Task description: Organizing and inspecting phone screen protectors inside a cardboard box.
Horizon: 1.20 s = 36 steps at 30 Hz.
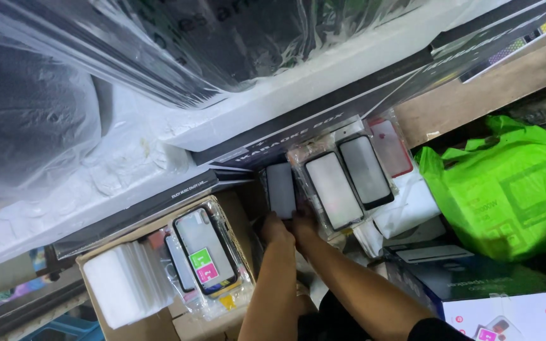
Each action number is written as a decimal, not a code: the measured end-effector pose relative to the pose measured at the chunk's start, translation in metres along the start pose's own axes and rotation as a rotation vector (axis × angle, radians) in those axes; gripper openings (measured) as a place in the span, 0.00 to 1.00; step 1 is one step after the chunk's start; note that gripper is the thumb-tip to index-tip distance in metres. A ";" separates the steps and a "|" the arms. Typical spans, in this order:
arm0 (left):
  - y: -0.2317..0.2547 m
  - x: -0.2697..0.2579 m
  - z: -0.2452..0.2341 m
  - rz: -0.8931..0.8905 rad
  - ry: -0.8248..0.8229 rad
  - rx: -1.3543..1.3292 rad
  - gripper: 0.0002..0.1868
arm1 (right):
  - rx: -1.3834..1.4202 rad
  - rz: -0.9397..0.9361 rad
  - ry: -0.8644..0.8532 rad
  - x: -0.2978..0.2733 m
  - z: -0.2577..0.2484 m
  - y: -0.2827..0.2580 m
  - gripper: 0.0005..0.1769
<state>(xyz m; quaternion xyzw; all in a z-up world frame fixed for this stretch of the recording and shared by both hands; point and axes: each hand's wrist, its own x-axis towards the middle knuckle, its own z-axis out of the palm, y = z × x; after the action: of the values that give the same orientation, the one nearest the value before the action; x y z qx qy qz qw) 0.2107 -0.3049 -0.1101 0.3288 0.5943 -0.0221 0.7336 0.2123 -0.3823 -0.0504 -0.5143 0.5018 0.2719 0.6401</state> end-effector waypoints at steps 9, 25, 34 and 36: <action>0.025 -0.056 0.025 -0.075 0.243 -0.004 0.22 | -0.386 -0.175 -0.115 0.113 -0.001 0.075 0.26; 0.014 -0.033 -0.001 0.020 0.068 0.182 0.14 | 0.380 0.002 -0.022 -0.040 0.002 -0.015 0.29; 0.025 -0.045 0.005 -0.026 0.067 0.195 0.16 | 0.626 0.169 -0.215 -0.020 0.003 0.016 0.18; 0.020 -0.037 -0.001 -0.002 0.010 0.192 0.13 | 0.651 0.158 -0.258 -0.036 -0.002 0.010 0.18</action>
<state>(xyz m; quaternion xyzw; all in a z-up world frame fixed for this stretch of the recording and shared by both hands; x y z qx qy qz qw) 0.2072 -0.3024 -0.0681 0.3972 0.5936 -0.0781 0.6956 0.1900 -0.3743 -0.0208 -0.2043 0.5154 0.2091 0.8055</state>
